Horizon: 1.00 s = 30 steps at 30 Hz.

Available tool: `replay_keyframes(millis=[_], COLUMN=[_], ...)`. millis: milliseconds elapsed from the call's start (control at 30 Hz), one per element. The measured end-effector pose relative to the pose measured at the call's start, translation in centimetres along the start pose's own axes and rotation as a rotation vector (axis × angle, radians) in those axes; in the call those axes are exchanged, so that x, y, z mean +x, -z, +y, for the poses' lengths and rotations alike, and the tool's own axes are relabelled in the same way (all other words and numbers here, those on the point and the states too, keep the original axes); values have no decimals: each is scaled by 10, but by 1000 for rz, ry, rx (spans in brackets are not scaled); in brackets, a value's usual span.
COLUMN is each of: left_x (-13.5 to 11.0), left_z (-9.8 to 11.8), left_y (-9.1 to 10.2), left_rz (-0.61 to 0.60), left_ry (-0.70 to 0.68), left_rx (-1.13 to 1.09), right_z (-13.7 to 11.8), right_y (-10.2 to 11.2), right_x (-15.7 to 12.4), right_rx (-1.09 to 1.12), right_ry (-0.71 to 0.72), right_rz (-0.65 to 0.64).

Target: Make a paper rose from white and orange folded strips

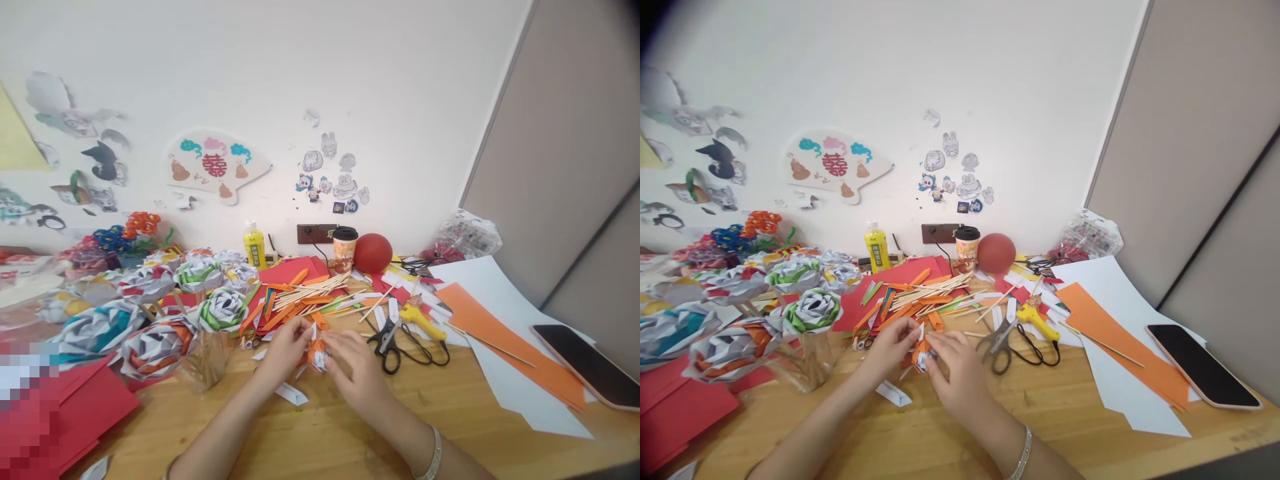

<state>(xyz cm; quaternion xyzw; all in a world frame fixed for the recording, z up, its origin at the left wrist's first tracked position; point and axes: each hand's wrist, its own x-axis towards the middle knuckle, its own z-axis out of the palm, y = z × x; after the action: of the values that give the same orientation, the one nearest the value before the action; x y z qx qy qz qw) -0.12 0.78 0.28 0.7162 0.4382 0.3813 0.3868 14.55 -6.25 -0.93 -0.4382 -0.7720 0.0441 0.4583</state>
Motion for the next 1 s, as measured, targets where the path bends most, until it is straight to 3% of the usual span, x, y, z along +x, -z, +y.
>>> replay_keyframes(millis=[133, 367, 667, 733, 833, 900, 1000], left_x=[-3, -7, -2, -1, 0, -1, -2], left_z=[4, 8, 4, 4, 5, 4, 3], left_y=[-2, -2, 1, 3, 2, -1, -6], left_rz=[-26, 13, 29, 13, -35, -57, -44], left_ry=[-78, -74, -63, -70, -75, -76, -84], left_rx=[83, 152, -80, -172, -273, -295, -259], right_z=[-1, -2, -4, 2, 18, 27, 35], right_y=[0, -4, 4, 6, 6, 4, 0], right_x=[3, -1, 2, 3, 7, 10, 14], right_rx=[-13, -26, -41, 8, 195, 409, 607], right_ry=[16, 69, 99, 34, -223, -380, -472], right_rz=[-44, -97, -69, 20, 201, 145, 20])
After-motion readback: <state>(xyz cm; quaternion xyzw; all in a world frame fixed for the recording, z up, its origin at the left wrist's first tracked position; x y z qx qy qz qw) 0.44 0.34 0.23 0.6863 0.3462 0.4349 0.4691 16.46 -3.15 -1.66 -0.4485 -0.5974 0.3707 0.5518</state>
